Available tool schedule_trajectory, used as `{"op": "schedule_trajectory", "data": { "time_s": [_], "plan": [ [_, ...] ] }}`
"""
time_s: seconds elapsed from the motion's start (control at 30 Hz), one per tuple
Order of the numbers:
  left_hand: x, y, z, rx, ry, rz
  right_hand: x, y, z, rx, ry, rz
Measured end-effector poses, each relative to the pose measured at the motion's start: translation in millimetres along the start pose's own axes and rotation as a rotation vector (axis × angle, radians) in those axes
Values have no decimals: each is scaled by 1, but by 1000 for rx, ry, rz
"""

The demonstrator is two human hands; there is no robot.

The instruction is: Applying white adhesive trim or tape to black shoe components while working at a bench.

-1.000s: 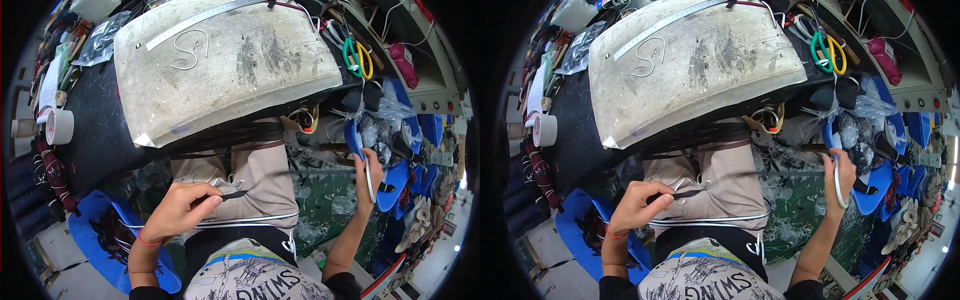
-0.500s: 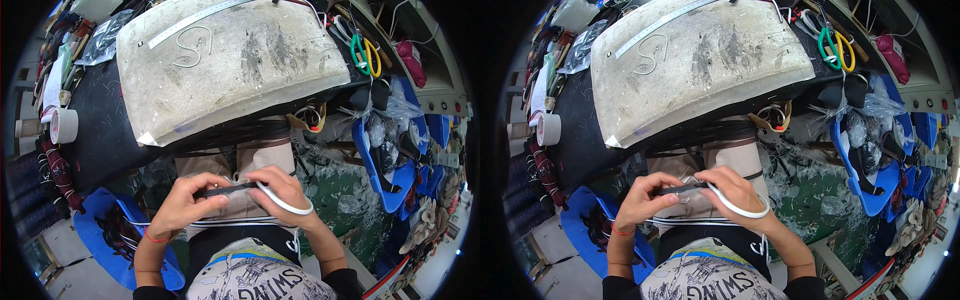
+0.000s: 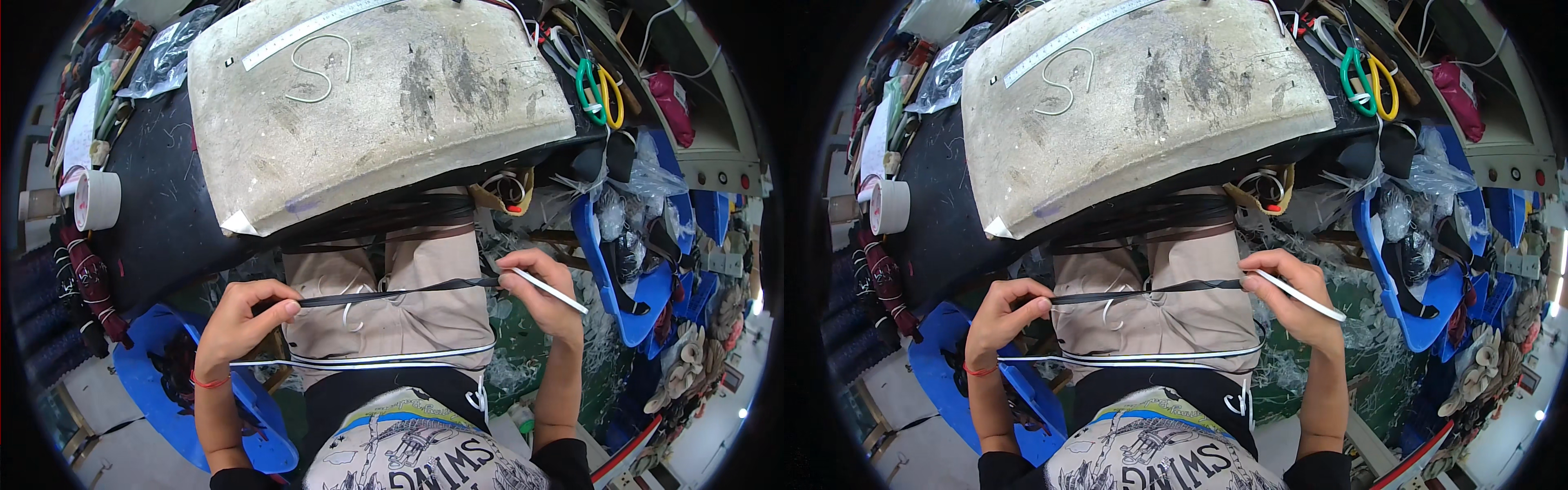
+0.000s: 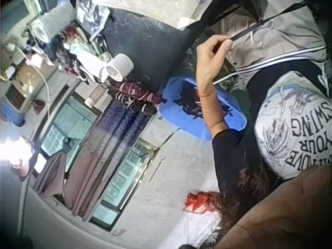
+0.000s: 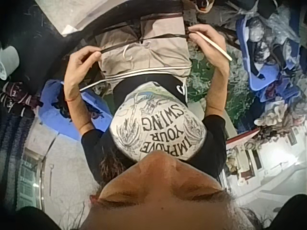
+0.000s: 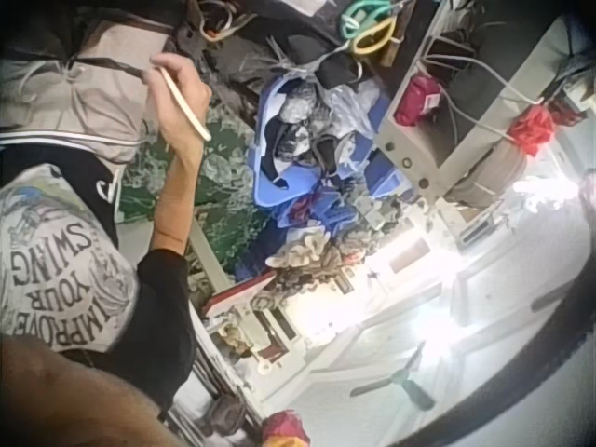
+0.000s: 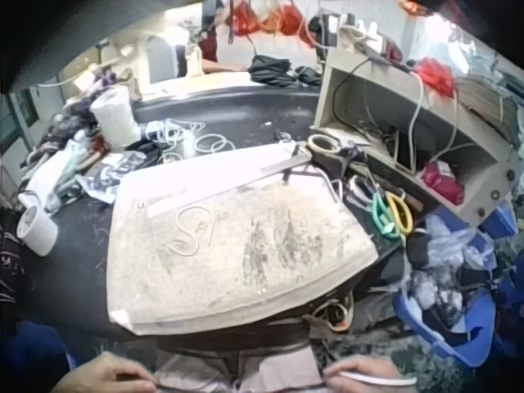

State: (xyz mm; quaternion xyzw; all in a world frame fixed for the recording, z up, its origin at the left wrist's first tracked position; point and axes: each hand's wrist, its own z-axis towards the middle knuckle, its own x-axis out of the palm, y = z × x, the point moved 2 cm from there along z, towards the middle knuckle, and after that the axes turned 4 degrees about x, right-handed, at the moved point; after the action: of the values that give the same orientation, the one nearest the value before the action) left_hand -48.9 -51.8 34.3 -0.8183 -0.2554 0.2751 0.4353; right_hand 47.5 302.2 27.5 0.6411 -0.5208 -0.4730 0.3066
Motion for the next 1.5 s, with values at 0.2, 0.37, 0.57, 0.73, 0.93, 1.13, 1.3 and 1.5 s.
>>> {"op": "schedule_trajectory", "data": {
  "time_s": [0.2, 0.37, 0.57, 0.73, 0.93, 1.13, 1.3, 1.5],
  "plan": [
    [-10, 8, -13, -49, -73, -1, -4, -11, 2, -4, -10, -19],
    [-14, 10, -17, -76, -133, -14, -24, -27, -5, 14, -155, 1],
    [-28, 34, -32, -58, -317, 18, -15, -27, 1, -34, -88, -38],
    [-44, 106, -43, -113, -624, 204, 10, -19, 37, -223, -221, -148],
    [-7, 102, -19, -166, -712, 851, 47, -14, 75, -699, -178, -744],
    [69, 9, 42, 555, -602, 546, 50, -8, 72, -758, -174, -670],
    [97, -34, 88, 762, -395, 331, 56, 28, 50, -567, -30, -334],
    [0, -16, 21, 337, -73, 234, -16, 22, 20, -259, -65, 51]
  ]
}}
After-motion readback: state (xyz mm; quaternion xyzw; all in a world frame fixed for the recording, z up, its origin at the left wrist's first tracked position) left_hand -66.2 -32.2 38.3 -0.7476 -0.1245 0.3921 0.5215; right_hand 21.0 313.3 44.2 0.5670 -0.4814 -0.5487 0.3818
